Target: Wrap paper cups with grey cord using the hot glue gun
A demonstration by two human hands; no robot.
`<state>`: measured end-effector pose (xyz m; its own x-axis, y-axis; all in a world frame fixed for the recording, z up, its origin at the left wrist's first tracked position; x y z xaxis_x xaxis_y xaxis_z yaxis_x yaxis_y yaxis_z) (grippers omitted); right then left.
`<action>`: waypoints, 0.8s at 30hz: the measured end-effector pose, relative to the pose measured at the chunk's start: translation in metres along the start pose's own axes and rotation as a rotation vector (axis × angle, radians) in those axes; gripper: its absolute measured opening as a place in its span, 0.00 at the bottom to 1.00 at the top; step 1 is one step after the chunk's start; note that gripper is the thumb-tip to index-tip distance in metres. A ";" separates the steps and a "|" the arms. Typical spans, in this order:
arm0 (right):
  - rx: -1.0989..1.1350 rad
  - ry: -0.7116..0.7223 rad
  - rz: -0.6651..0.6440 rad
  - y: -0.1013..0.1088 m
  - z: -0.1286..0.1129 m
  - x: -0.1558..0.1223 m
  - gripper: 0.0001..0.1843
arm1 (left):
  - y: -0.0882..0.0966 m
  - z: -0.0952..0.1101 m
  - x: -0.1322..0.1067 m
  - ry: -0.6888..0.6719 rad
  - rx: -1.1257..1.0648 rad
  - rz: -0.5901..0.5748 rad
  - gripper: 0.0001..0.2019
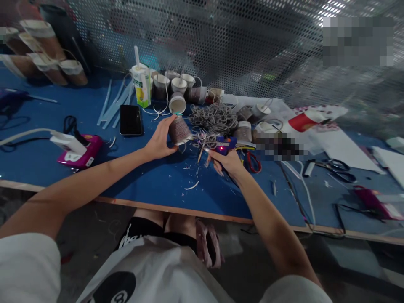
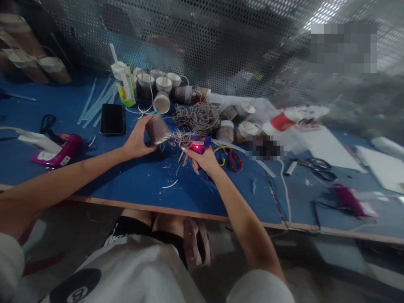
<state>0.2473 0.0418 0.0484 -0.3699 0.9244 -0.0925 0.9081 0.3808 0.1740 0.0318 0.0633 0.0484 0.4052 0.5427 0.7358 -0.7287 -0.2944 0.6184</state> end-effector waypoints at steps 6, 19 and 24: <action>-0.026 -0.041 -0.021 -0.005 0.004 0.000 0.24 | 0.000 0.001 0.000 -0.010 -0.011 -0.003 0.46; -0.097 -0.028 0.054 0.001 0.007 0.000 0.24 | 0.004 0.003 0.001 -0.021 -0.006 0.001 0.46; -0.113 -0.060 0.096 0.006 0.006 -0.001 0.23 | 0.004 0.001 0.001 -0.011 -0.028 0.008 0.44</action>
<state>0.2540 0.0432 0.0432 -0.2673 0.9551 -0.1279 0.9097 0.2939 0.2934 0.0301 0.0618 0.0515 0.4050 0.5313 0.7441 -0.7472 -0.2767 0.6043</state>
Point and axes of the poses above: each hand's wrist, its own x-axis towards the middle knuckle, its own y-axis out of the back of the hand, z = x × y, the point moved 8 cm from there along x, towards the middle knuckle, and after that the axes turned 6 degrees about -z, right-handed, at the moved point
